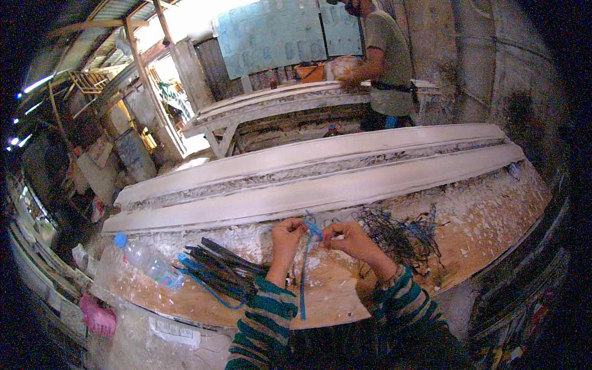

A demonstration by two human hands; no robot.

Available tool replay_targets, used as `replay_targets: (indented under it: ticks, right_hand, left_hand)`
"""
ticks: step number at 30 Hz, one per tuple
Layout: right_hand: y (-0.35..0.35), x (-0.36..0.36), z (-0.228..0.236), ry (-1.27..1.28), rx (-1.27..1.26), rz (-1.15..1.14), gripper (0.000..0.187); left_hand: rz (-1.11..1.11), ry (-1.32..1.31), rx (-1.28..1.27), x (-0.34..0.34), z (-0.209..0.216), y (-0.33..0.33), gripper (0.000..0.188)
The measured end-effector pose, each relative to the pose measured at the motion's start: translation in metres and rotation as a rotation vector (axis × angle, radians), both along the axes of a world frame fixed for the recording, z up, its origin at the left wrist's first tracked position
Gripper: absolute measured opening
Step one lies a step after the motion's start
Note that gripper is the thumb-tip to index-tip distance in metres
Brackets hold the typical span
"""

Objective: The person repeatedly ties knots in blue plastic straps by hand at a workbench. They pick up a strap, form a loop, and tighten the knot, then repeat the process with additional straps. A second person works in the background on a separate task.

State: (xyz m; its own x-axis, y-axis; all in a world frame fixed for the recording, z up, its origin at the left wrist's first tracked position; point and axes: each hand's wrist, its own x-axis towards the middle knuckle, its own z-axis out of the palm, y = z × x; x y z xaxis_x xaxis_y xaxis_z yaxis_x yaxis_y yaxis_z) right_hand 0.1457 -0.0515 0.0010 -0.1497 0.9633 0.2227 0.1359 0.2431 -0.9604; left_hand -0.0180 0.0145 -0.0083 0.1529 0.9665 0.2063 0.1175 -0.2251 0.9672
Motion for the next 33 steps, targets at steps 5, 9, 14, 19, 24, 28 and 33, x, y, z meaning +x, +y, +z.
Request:
replay_targets:
  ticks: [5, 9, 14, 19, 24, 28, 33]
  right_hand:
    - [0.014, 0.009, -0.011, -0.19, 0.2, -0.459, 0.01]
    - [0.021, 0.02, -0.011, -0.258, 0.267, -0.697, 0.014]
    - [0.012, 0.032, -0.002, -0.269, 0.315, -0.797, 0.018]
    - [0.016, 0.034, -0.004, -0.409, 0.55, -0.848, 0.014]
    - [0.016, 0.034, -0.006, -0.35, 0.397, -0.593, 0.014]
    - [0.008, 0.022, 0.003, -0.119, 0.165, -0.041, 0.014]
    - [-0.006, -0.003, 0.009, -0.102, 0.047, 0.29, 0.019]
  left_hand:
    - [-0.196, 0.236, 0.078, 0.005, 0.0, -0.005, 0.011]
    - [-0.572, 0.2, 0.018, 0.009, 0.002, -0.016, 0.013]
    - [-0.754, -0.055, -0.243, 0.016, 0.004, -0.03, 0.016]
    - [-0.452, 0.013, -0.222, 0.014, 0.001, -0.021, 0.015]
    - [-0.049, 0.065, -0.008, 0.007, -0.011, 0.003, 0.01]
    - [0.139, -0.132, -0.02, -0.003, -0.019, 0.013, 0.008]
    - [0.194, -0.17, -0.024, -0.005, -0.019, 0.012, 0.006]
